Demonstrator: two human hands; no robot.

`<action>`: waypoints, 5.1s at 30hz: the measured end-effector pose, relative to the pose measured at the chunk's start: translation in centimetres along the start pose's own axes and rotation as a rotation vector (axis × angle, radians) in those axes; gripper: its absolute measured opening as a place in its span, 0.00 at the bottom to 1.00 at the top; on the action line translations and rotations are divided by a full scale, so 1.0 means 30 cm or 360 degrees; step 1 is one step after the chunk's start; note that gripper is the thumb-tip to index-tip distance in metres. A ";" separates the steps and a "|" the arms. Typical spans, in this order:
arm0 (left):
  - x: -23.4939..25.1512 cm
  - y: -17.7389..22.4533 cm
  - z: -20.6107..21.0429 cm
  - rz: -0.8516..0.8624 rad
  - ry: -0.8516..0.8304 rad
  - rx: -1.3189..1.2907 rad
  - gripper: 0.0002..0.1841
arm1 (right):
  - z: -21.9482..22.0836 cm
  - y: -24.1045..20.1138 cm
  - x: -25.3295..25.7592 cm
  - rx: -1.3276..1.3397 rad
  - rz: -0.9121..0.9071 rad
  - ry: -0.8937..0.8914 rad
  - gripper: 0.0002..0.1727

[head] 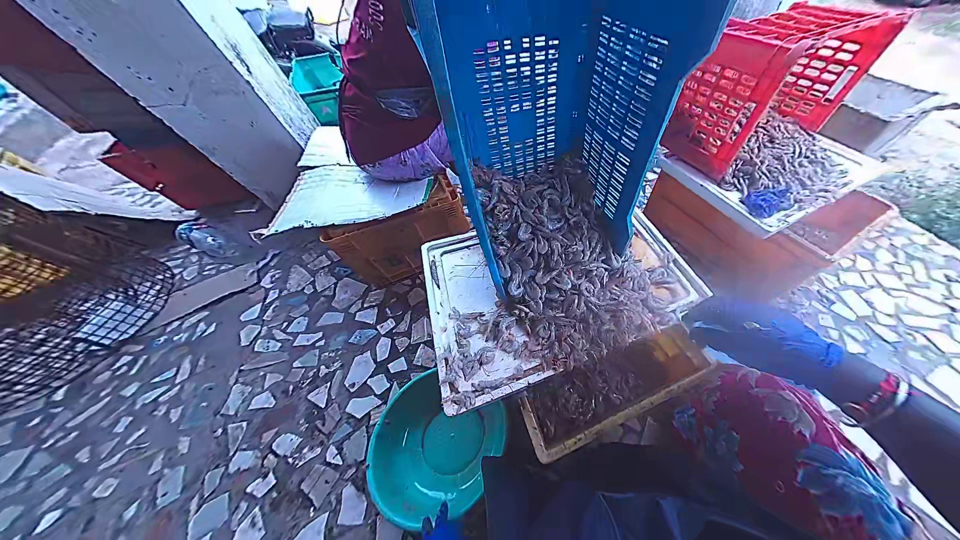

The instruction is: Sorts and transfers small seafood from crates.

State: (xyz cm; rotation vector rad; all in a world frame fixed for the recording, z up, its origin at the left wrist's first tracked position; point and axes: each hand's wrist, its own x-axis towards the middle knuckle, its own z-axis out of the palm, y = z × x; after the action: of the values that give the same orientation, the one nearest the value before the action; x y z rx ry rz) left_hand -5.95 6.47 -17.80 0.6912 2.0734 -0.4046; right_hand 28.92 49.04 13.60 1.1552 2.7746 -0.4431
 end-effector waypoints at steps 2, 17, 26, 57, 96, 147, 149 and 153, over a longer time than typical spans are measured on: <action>-0.002 -0.041 -0.053 0.0010 0.0206 -0.0151 0.25 | -0.011 -0.069 0.028 0.0061 0.0004 -0.0098 0.20; -0.778 0.643 -0.745 0.1639 0.1815 -0.2667 0.28 | 0.246 -0.374 0.517 0.0451 0.0057 -0.0173 0.21; -0.531 0.895 -0.692 0.1043 0.1325 -0.3037 0.27 | 0.339 -0.488 0.719 -0.0177 -0.0563 -0.0125 0.24; -0.394 1.165 -0.743 0.0641 0.1767 -0.0462 0.22 | 0.198 -0.221 0.439 0.1312 0.0194 -0.0225 0.19; -0.426 1.153 -0.789 0.0594 0.1065 -0.0869 0.21 | 0.230 -0.111 0.466 0.0294 -0.0332 0.0291 0.14; -0.441 1.210 -0.712 0.0756 0.1435 -0.0537 0.20 | 0.303 -0.207 0.403 0.1704 0.0380 0.0250 0.12; -0.443 1.200 -0.722 0.0771 0.1390 -0.0691 0.20 | 0.312 -0.197 0.402 0.1812 0.0295 0.0246 0.11; -0.448 1.153 -0.760 0.0720 0.1156 -0.1106 0.19 | 0.333 -0.172 0.396 0.1986 0.0005 0.0163 0.12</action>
State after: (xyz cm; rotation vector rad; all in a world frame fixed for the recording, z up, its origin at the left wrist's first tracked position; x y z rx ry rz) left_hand 6.40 41.37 5.13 0.9061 2.3813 0.9100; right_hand 16.71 50.59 2.82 1.2758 2.4174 -2.3305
